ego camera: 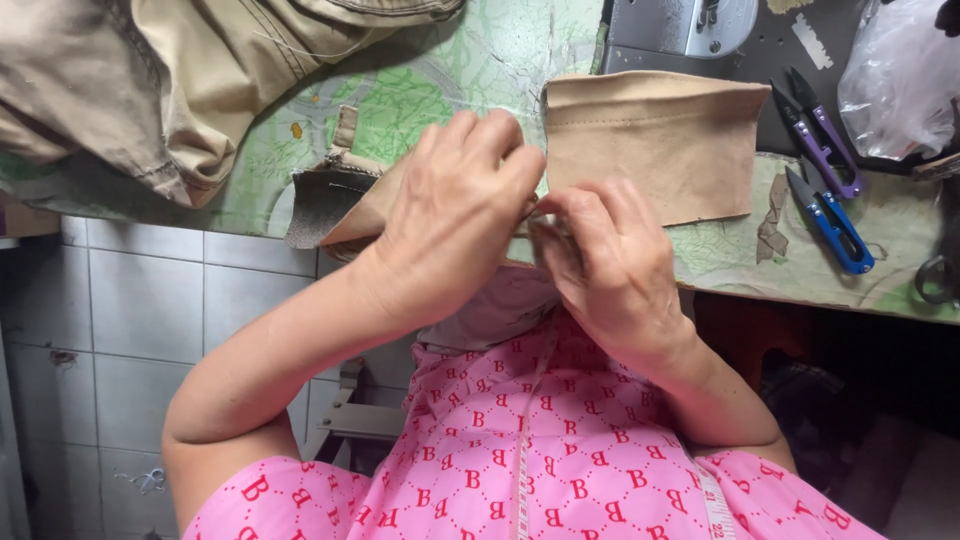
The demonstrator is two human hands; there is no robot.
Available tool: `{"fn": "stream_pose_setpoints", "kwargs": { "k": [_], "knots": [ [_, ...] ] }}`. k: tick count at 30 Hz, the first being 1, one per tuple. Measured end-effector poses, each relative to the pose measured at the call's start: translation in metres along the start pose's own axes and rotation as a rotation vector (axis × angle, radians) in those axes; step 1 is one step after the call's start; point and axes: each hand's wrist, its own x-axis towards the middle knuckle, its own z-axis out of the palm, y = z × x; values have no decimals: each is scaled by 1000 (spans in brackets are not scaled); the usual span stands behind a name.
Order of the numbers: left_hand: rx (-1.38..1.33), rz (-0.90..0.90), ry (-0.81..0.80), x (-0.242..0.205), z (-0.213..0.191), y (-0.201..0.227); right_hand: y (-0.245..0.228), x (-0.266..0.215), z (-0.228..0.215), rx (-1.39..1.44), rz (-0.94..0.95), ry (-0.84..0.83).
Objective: A person trims the edges of a fabric piece with scissors and then uses a tape measure to verify the dimensions of another fabric component at a sewing station.
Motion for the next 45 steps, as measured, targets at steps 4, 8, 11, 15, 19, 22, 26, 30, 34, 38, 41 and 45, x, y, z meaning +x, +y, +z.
{"fn": "stream_pose_setpoints", "kwargs": {
  "k": [4,8,11,15,19,22,26,30,34,38,41,45],
  "knots": [
    [158,189,294,-6,-5,16,16,3,0,-158,-55,-44],
    [257,229,208,-23,-12,29,32,3,-5,-273,-77,-295],
    [417,235,97,-38,-12,28,43,-2,-30,-127,-203,-332],
    [399,248,111,-40,-13,25,57,-7,-57,252,-215,-338],
    [207,240,213,-27,-8,19,48,-7,-53,222,-176,-118],
    [219,247,283,-11,-9,9,51,-14,-47,31,-214,-163],
    [270,235,198,-18,-8,8,54,-21,-50,6,-195,-201],
    [324,236,148,-25,-6,12,51,-21,-47,-91,-203,-221],
    [342,235,138,-29,-4,14,52,-19,-50,-173,-198,-284],
    [304,239,134,-30,-5,14,60,-17,-50,-119,-183,-285],
    [302,243,128,-33,-3,14,58,-14,-54,-137,-201,-300],
    [339,257,134,-35,-2,16,48,-20,-65,-65,-156,-259]
  ]
}}
